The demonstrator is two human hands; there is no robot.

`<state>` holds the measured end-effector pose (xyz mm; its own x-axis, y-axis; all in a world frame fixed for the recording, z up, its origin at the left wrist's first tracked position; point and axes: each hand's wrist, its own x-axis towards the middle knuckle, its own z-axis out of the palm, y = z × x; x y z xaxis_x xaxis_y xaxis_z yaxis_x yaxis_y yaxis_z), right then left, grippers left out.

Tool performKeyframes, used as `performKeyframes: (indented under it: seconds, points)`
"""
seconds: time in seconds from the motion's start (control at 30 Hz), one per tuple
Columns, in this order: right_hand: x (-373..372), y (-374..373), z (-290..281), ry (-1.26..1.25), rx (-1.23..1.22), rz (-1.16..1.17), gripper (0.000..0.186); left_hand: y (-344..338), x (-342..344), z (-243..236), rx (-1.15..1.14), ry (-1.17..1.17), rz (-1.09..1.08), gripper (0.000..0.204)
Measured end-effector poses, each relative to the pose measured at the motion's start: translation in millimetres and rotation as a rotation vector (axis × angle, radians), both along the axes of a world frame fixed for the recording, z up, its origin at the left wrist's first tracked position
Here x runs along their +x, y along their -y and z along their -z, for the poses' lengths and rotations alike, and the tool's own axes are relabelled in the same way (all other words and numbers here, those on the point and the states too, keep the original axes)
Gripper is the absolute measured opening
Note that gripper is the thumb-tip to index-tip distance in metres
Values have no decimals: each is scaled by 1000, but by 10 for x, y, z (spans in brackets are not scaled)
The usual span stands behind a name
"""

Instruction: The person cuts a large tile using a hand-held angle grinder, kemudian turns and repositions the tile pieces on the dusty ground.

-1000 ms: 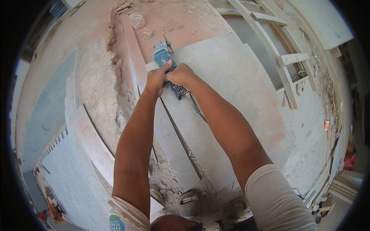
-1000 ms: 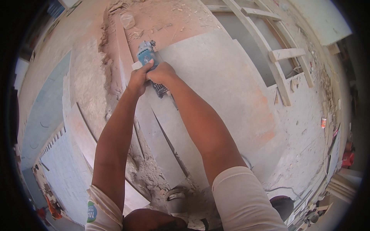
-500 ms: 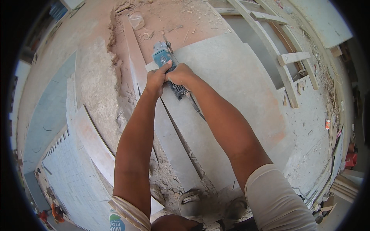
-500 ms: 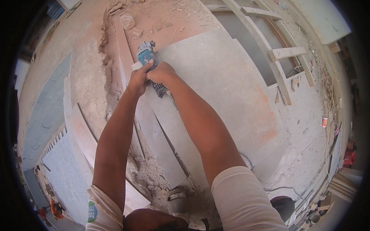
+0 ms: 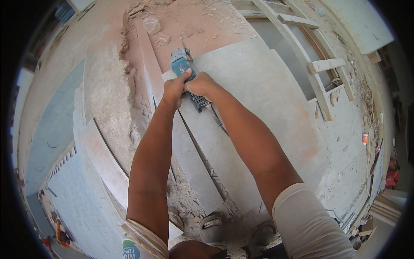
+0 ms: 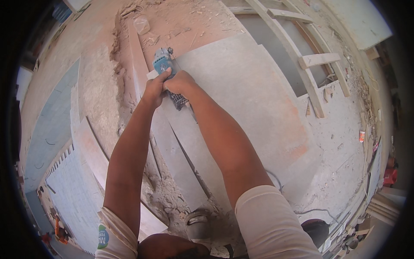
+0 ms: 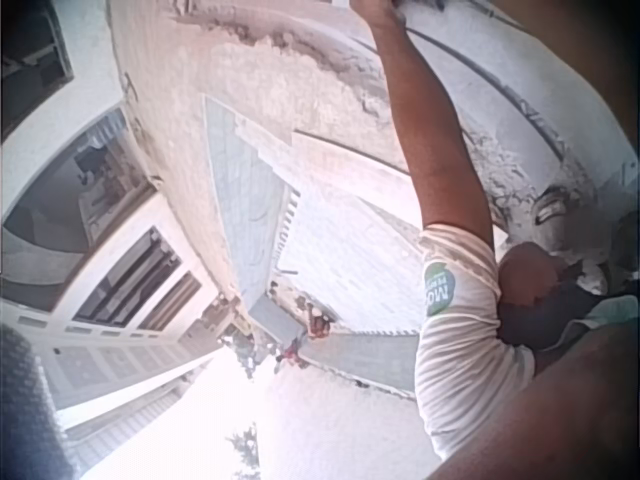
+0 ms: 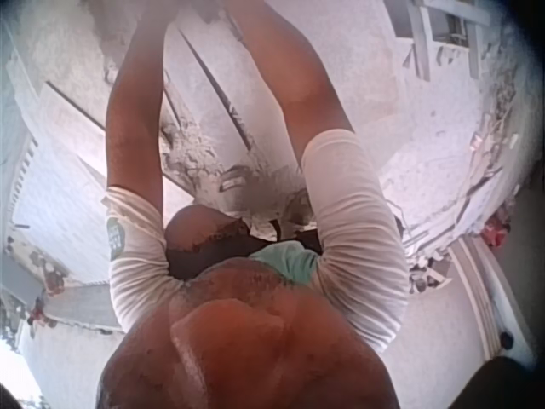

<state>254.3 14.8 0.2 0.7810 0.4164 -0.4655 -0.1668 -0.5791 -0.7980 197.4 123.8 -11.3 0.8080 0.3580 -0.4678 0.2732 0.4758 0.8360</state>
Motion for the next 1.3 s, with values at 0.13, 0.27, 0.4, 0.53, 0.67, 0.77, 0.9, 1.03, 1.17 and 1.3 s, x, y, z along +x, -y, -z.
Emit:
performKeyframes:
  seconds: [0.13,0.27,0.4,0.53,0.67,0.77,0.9,1.03,1.17,1.3]
  points:
    - [-1,4,-2,-2,-8,-8,50,-9,-3,21,1,1,2,53]
    - [-25,27,-32,0,-16,-10,50,13,-19,0,23,-16,3,53]
    - [-41,55,-58,15,-33,-28,51,40,-32,-5,29,-20,2,53]
    - [-83,68,-98,-3,-68,-30,49,54,-55,-2,18,-13,-1,52]
    - [-93,103,-95,-12,-67,-33,50,93,-80,-22,24,-7,-4,52]
    - [-96,115,-72,-6,-81,-36,50,110,-93,-20,19,1,-6,52]
    - [-113,116,-55,-22,-73,-40,51,116,-124,-22,22,-12,-9,52]
    - [-108,137,-91,-1,-73,-36,51,140,-108,-62,24,-6,-8,53]
    - [-117,143,-68,0,-68,-34,51,135,-110,-21,21,-11,-11,53]
    - [-119,145,-51,-8,-44,-35,50,132,-118,-17,20,-6,-4,53]
